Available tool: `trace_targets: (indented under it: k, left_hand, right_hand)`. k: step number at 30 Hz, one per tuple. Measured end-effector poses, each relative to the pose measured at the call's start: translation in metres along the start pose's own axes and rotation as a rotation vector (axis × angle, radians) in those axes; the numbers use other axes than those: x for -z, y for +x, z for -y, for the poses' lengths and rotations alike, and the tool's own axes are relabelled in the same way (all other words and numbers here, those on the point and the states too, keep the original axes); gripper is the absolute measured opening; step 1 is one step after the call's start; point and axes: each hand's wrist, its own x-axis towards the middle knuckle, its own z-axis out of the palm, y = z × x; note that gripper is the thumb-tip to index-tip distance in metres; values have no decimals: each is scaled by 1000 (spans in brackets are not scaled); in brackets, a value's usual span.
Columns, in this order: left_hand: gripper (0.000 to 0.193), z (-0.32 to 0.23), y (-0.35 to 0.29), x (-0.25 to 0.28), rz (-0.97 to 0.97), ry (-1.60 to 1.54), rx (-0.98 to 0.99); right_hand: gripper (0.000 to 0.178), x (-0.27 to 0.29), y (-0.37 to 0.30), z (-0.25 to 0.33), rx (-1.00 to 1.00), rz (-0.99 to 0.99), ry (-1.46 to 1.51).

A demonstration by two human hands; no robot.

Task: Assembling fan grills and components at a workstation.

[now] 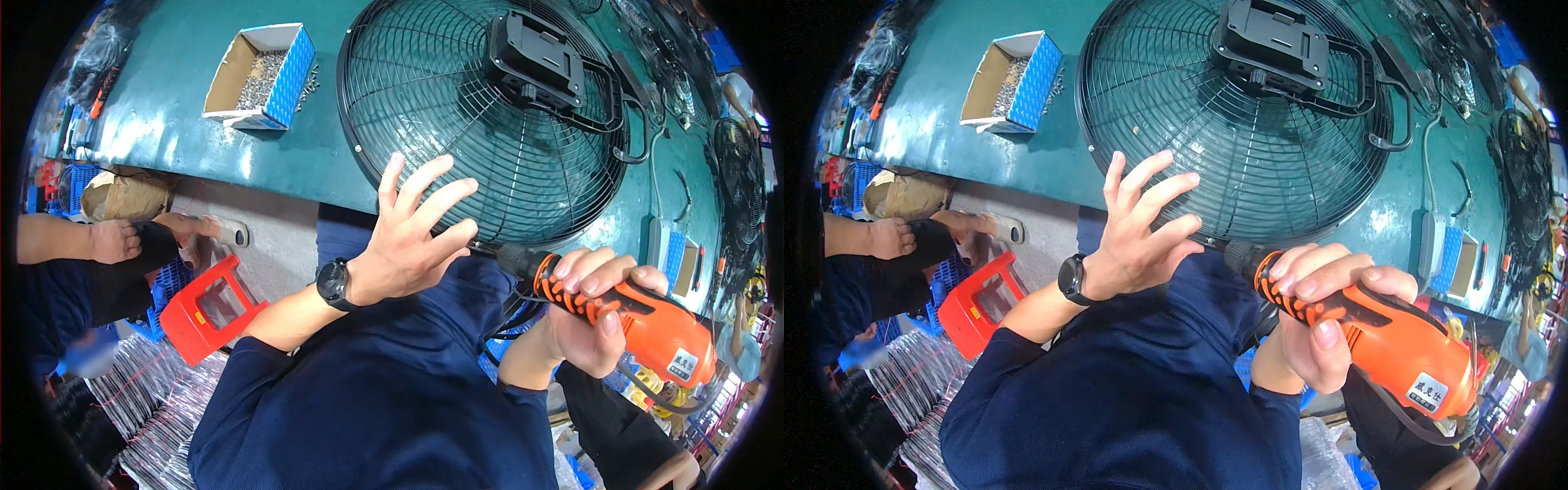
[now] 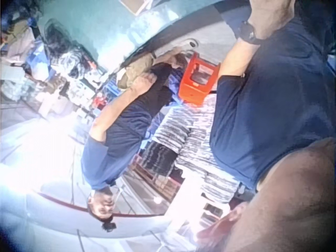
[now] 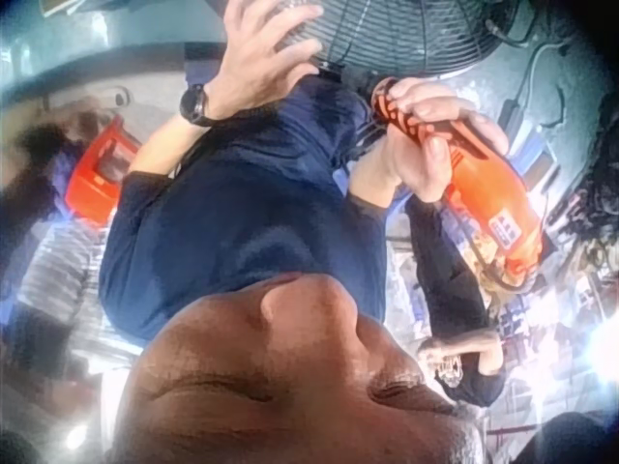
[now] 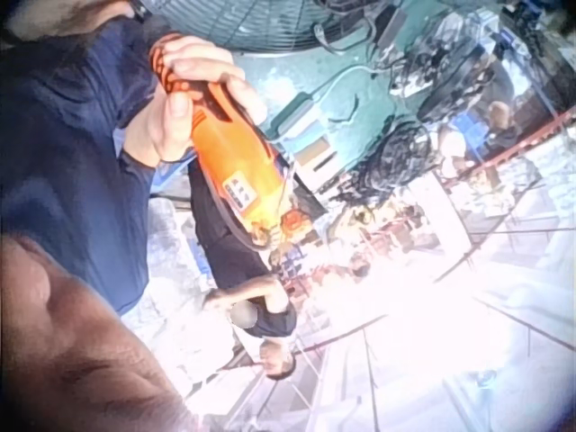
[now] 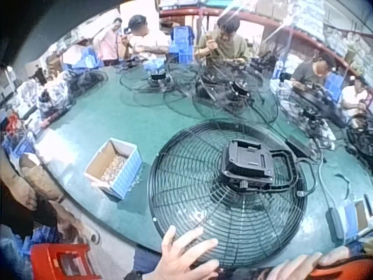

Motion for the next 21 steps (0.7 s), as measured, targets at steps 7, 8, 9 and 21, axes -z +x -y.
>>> trace_targets:
  k: [7, 8, 9, 21]
  left_hand:
    - [39, -1, -5, -4, -9, 4, 16]
    - [39, -1, -5, -4, -11, 24, 12]
    - [39, -2, -4, -4, 6, 44, 15]
    - [45, -11, 7, 0, 64, 114, 28]
  right_hand:
    - [46, -4, 0, 7, 39, 19, -28]
    - [46, -5, 0, 8, 45, 13, -25]
    - [46, -7, 0, 8, 49, 5, -32]
    - [44, -6, -2, 5, 25, 52, -19]
